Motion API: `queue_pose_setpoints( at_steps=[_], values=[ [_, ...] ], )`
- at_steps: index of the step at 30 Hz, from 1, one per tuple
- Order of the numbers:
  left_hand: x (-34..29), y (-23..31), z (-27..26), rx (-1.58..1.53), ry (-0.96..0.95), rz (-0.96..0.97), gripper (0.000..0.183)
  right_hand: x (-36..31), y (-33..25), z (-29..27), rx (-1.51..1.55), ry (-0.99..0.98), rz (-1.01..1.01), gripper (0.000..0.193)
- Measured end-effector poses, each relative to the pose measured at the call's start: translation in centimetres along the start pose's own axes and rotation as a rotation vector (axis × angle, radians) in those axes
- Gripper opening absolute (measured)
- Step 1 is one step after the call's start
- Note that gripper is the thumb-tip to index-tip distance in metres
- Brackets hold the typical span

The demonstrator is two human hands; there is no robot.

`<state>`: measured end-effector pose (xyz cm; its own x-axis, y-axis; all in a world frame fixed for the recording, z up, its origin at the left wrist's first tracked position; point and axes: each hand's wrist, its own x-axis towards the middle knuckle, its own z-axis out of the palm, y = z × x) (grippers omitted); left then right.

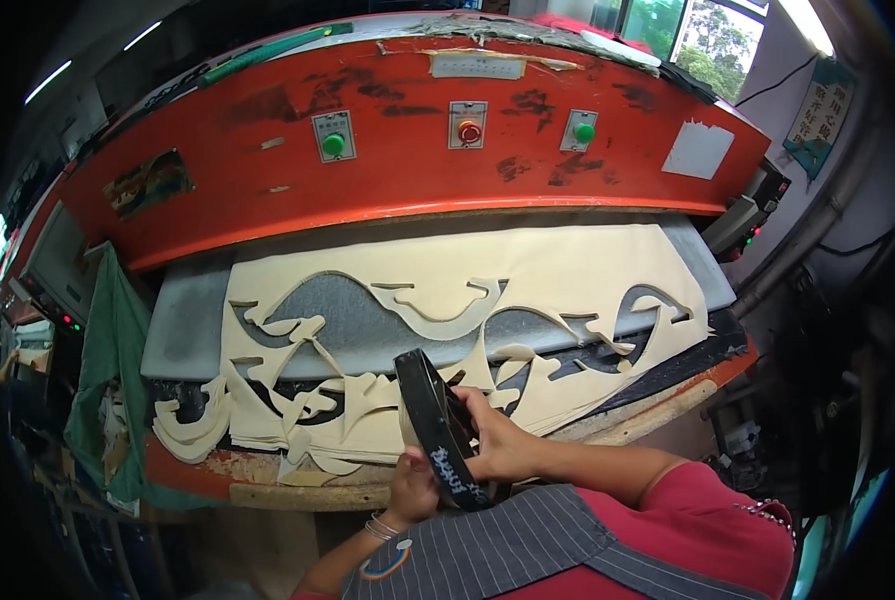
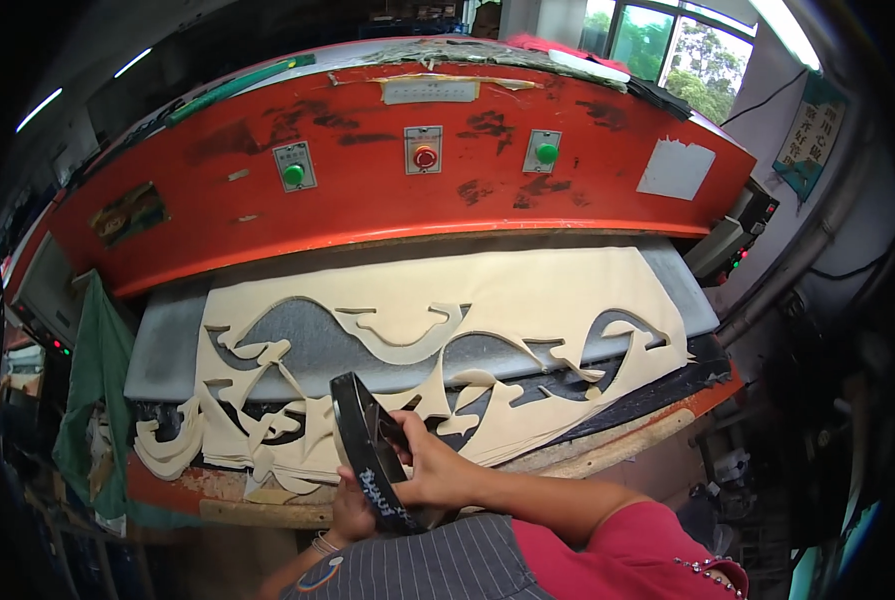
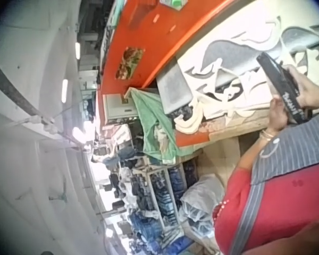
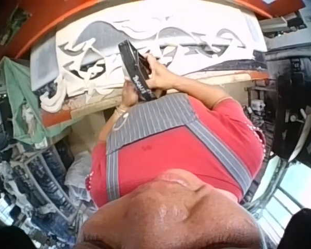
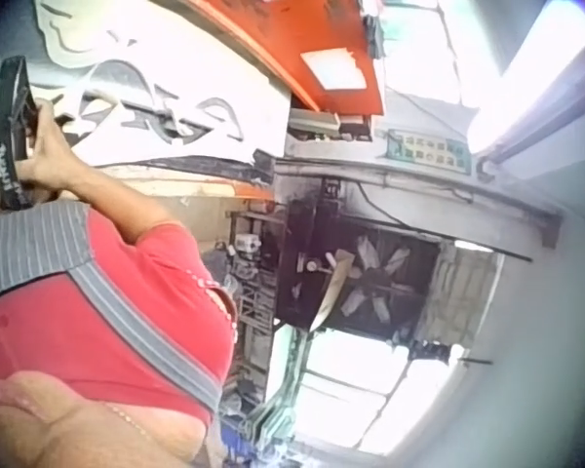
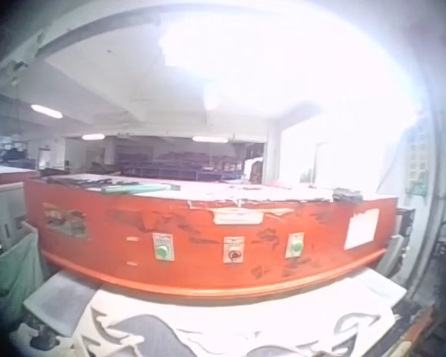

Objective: Using a hydraulic press and metal dies to cut shoe components from a sheet of material.

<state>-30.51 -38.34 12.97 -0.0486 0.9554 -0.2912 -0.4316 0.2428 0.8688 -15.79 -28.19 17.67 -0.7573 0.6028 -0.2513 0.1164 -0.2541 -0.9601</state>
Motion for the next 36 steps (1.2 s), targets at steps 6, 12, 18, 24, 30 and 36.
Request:
queue_pose_setpoints(
  at_steps=[6, 12, 18, 24, 30, 36],
  values=[
    [-0.4, 1.6, 1.2, 0.046, 0.240, -0.115, 0.051, -2.1, -1.3, -0.9, -0.020, 0.112, -0.073, 0.093],
    [-1.8, 6.2, -10.8, -0.508, 0.819, 0.275, 0.048, -3.8, -2.9, -12.1, -0.236, 0.531, -0.078, 0.075],
    [-3.0, 11.1, -10.0, -0.543, 0.628, 0.467, 0.045, 3.6, 3.0, -16.3, -1.389, 0.515, 0.053, 0.067],
    [-4.3, 8.8, -7.2, -0.569, 0.523, 0.400, 0.041, 13.0, 3.8, -6.8, -1.288, 0.280, -0.266, 0.040],
    [-5.2, 8.0, -6.0, -0.565, 0.514, 0.358, 0.035, 19.7, 8.7, -6.8, -1.451, 0.375, -0.211, 0.018],
    [-6.5, 6.7, -6.3, -0.451, 0.697, 0.382, 0.033, 14.8, 3.3, 4.5, -0.982, 0.107, -0.510, 0.012]
  ],
)
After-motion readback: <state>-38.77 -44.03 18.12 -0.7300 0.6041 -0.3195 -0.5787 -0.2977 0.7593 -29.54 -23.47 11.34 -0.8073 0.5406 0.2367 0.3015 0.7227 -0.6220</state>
